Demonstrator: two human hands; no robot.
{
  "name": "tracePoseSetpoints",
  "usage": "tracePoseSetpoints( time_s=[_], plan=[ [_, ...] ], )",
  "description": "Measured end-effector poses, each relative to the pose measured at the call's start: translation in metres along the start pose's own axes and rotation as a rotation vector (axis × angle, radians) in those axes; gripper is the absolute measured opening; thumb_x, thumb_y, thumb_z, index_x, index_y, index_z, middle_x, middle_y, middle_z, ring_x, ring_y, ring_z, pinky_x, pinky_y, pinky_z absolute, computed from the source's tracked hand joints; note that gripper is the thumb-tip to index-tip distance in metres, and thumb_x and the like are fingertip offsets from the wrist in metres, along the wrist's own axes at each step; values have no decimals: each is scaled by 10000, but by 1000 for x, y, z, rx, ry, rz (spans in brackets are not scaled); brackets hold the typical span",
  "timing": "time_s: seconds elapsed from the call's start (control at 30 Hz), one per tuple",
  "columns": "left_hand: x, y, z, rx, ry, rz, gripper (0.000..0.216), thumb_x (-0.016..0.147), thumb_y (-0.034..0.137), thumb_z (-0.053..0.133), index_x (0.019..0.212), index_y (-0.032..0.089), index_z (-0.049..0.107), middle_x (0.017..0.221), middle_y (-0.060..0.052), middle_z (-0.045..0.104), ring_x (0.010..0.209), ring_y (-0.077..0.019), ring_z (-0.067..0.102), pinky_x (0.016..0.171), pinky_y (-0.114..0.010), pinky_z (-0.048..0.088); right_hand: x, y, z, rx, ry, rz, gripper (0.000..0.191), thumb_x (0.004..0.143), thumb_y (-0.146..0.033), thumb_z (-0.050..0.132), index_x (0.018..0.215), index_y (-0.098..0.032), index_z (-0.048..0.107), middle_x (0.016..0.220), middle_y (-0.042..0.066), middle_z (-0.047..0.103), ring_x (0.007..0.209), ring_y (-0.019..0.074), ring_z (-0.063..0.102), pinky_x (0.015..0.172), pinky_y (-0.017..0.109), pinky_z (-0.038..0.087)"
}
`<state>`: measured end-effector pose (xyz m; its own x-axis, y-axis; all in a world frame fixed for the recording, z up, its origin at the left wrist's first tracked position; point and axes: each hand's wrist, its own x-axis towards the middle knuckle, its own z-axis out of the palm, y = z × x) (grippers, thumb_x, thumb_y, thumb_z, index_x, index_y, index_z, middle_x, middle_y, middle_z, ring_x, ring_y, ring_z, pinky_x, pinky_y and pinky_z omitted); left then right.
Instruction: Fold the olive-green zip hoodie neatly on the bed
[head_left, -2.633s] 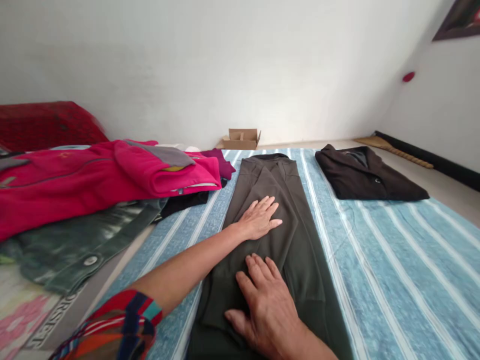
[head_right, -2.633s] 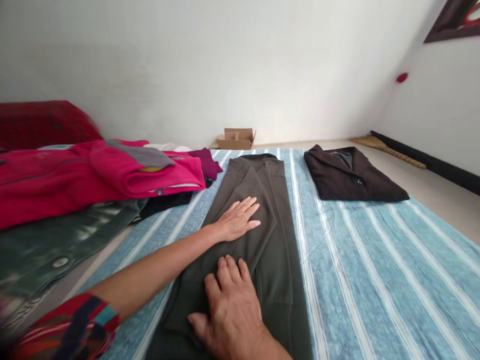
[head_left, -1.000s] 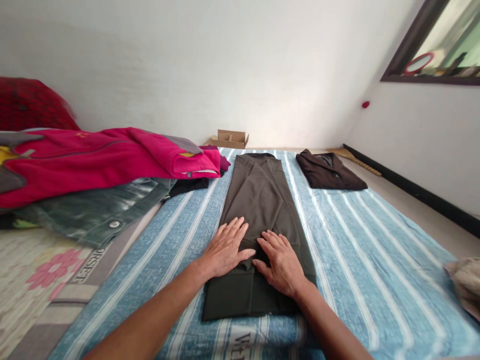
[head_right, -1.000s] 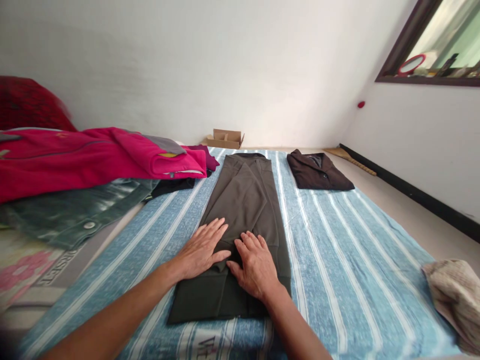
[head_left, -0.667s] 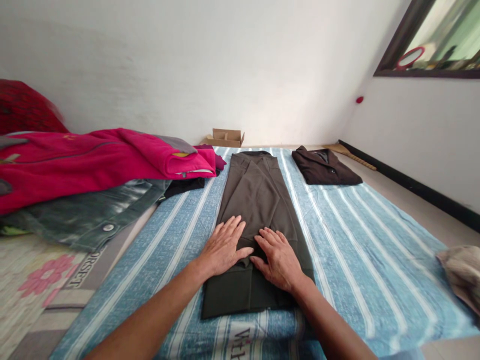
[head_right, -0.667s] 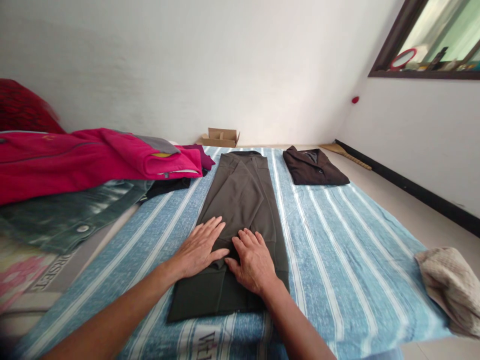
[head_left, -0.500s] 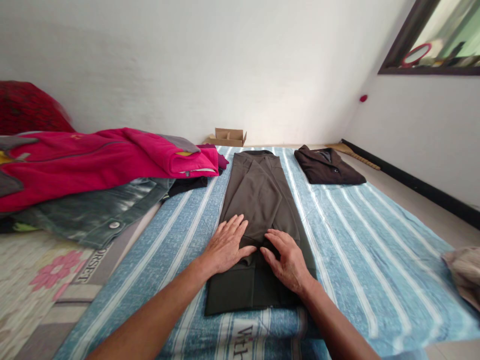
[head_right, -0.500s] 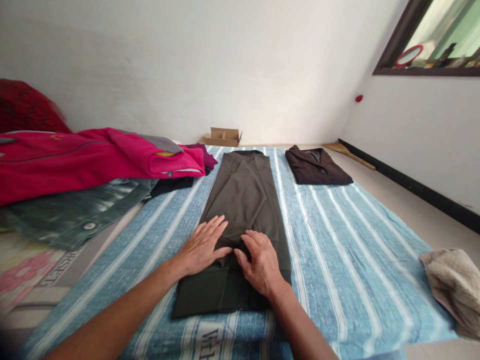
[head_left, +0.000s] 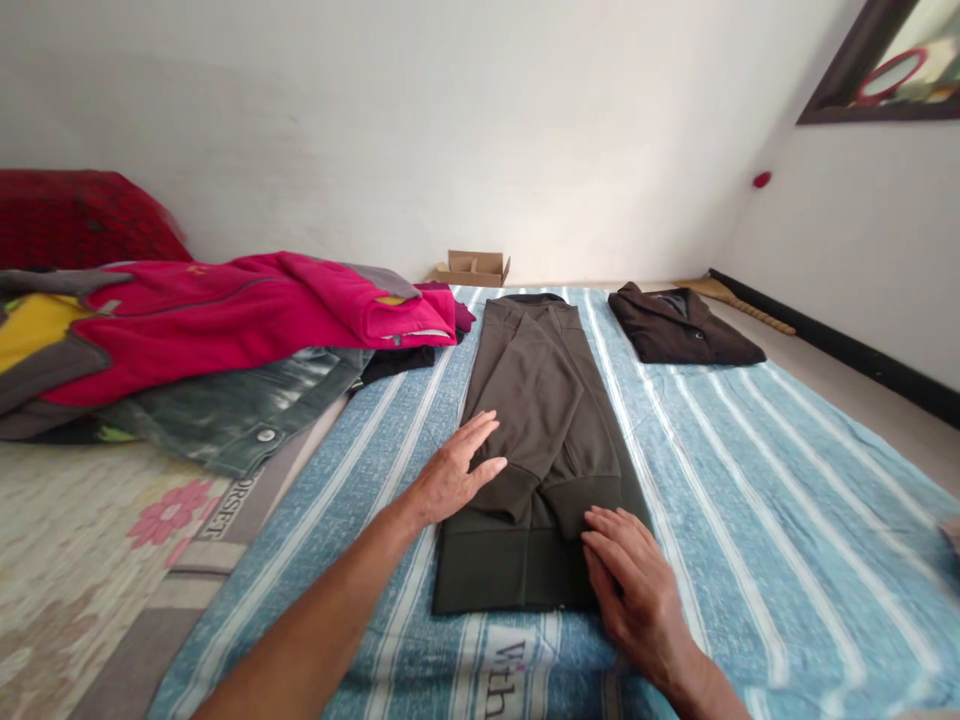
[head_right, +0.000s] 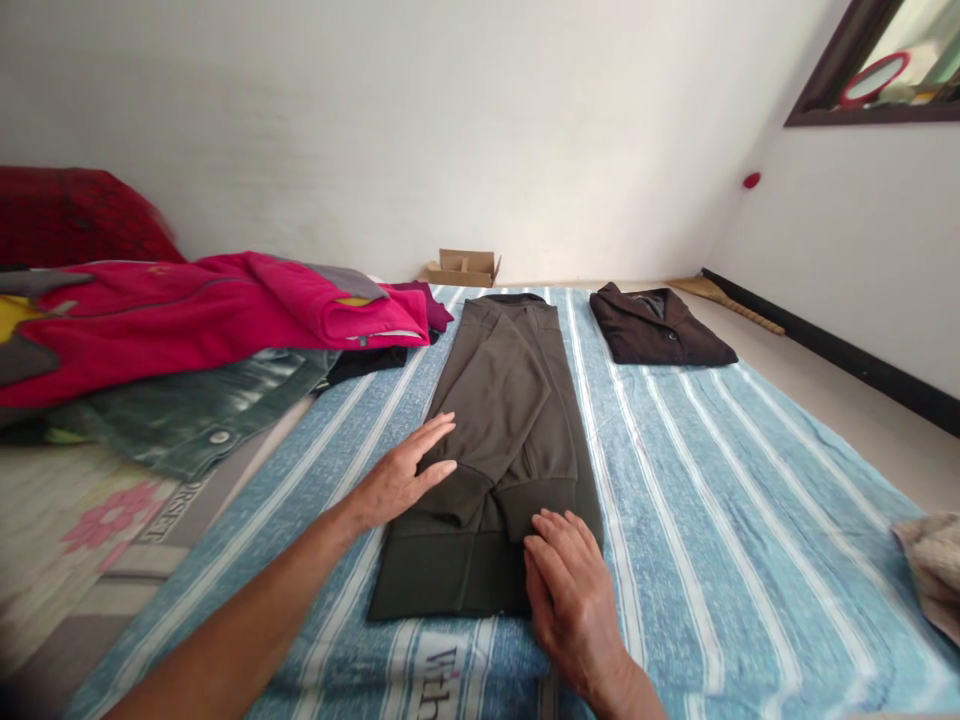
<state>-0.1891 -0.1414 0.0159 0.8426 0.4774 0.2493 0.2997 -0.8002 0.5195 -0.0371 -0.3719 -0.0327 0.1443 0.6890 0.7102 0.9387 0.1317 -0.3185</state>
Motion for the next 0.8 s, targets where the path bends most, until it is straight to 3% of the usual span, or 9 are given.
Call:
tracePoseSetpoints(
  time_s=[0.13,0.27,0.4,0.5,0.8],
  plan=[
    [-7,2,-12,-46,116,23,363,858,310,479,1187,178,557,1328,-76,531,1233,-187,481,1066,-360,378,-4,-3,1,15,-1,-20,253,835,-45,499,1035,-175,583,1085,121,657,1082,230,595,921,473,483],
    [-22,14,-11,-26,182,101,245,838,221,528,1060,172,618,1149,-79,644,1089,-189,585,973,-355,473,-5,-1,3,14,4,-26,234,841,-52,499,1022,-174,584,1079,121,658,1065,231,603,900,471,495],
    [-39,36,-1,54,136,238,216,837,143,540,1040,146,614,1137,-99,643,1124,-205,564,959,-372,490,-3,-1,3,8,6,-41,229,838,-42,500,1014,-159,588,1073,130,657,1067,235,597,895,471,495],
    [-48,47,8,132,71,260,203,825,114,544,1013,137,616,1185,-120,619,1186,-233,521,984,-395,477,-1,-2,2,6,0,-35,231,831,-34,497,1002,-156,595,1069,129,658,1071,238,596,900,468,492],
    [-55,44,22,206,15,238,269,827,109,545,1093,125,584,1249,-129,584,1243,-238,472,1002,-405,466,-1,-2,2,6,-20,-10,216,836,-51,492,982,-157,612,1077,126,657,1081,232,593,920,462,485]
  ],
)
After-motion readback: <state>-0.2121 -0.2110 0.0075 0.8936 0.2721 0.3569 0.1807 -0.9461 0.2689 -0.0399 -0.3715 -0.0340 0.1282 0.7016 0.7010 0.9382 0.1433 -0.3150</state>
